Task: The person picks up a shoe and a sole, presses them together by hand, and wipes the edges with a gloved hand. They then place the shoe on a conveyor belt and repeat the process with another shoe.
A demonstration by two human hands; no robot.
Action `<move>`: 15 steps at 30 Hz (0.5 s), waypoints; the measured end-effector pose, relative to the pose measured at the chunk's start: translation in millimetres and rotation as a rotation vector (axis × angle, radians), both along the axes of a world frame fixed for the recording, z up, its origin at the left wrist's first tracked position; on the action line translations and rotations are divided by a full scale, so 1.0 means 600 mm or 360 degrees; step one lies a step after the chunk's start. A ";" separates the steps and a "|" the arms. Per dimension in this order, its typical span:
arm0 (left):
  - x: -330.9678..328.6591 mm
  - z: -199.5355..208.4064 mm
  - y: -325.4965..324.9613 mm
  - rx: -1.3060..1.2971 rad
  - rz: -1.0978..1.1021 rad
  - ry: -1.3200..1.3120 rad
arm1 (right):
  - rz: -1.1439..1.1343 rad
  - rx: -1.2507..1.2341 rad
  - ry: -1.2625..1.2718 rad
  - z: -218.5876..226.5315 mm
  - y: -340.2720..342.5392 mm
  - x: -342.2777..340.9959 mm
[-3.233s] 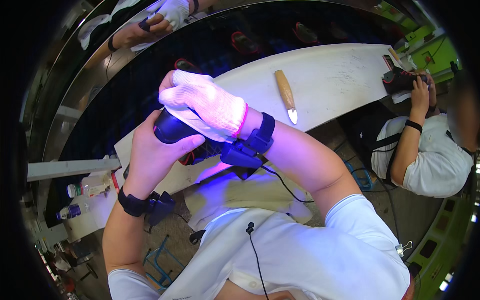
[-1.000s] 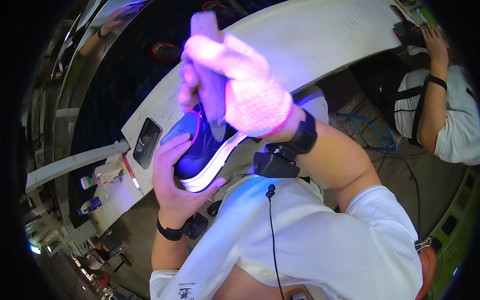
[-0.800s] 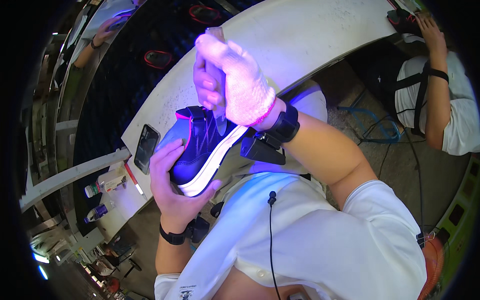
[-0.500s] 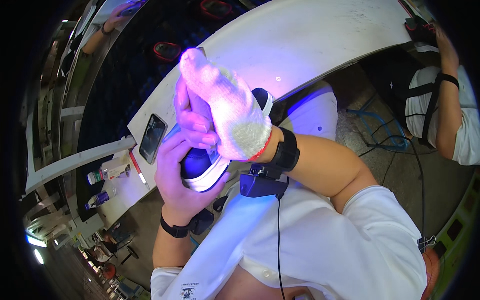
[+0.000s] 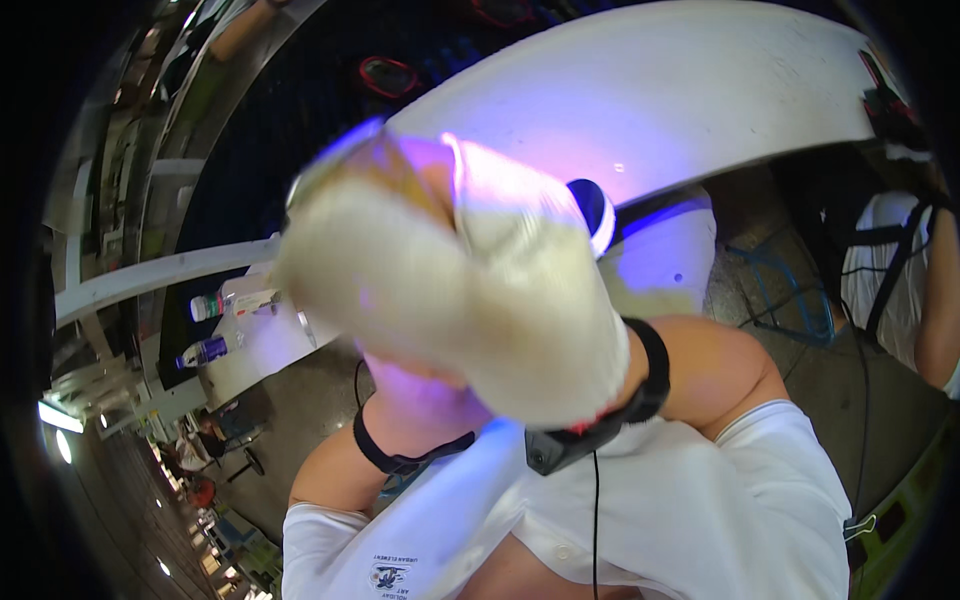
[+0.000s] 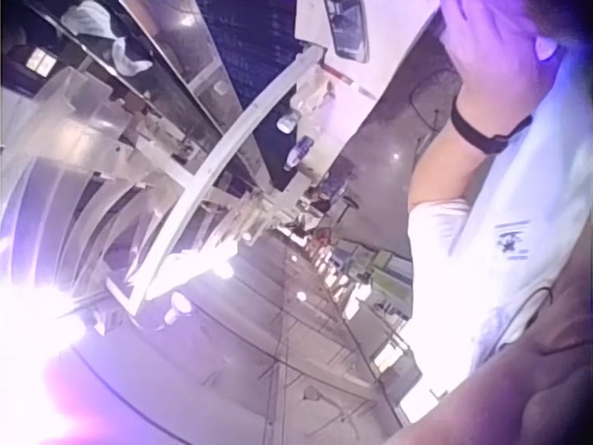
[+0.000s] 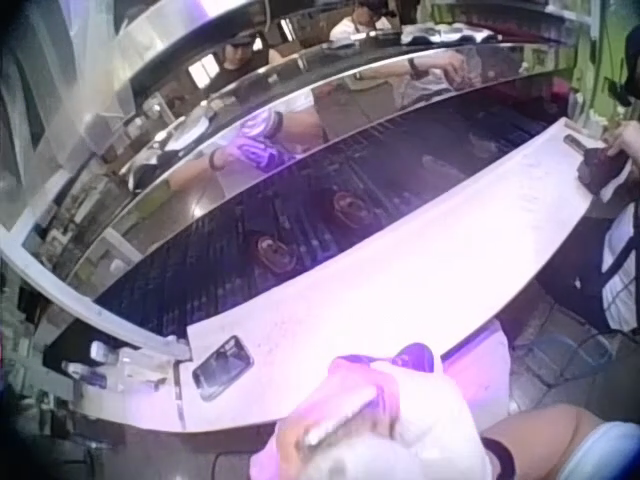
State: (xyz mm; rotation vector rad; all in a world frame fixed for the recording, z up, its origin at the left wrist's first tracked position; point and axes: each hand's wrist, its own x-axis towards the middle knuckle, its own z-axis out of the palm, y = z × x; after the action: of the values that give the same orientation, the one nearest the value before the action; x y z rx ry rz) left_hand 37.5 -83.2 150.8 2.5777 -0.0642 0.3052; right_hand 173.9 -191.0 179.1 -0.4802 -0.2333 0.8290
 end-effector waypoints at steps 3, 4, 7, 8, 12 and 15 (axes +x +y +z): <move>-0.011 -0.003 0.015 -0.0355 -0.0088 0.0197 | 0.0001 0.0220 0.0246 -0.003 -0.001 0.013; -0.008 -0.006 0.023 -0.0160 -0.0012 -0.0020 | 0.0007 0.0302 0.0319 -0.004 -0.001 0.021; -0.002 -0.004 0.032 -0.0135 0.0106 -0.0209 | -0.0144 0.0436 0.0283 -0.004 -0.006 0.038; 0.003 -0.004 0.032 -0.0185 0.0114 -0.0295 | -0.0234 0.0347 0.0044 -0.004 -0.009 0.038; 0.011 0.008 0.015 -0.0209 0.0157 -0.0233 | -0.0366 0.0112 0.0094 -0.009 -0.007 0.034; 0.014 0.015 0.008 -0.0062 0.0054 -0.0231 | -0.0095 -0.0225 0.0307 -0.024 0.002 0.029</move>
State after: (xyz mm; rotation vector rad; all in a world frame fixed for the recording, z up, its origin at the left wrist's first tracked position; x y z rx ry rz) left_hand 45.9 -78.6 159.7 2.5170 -0.0667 0.5010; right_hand 191.3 -190.0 164.6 -0.5329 0.0181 0.8307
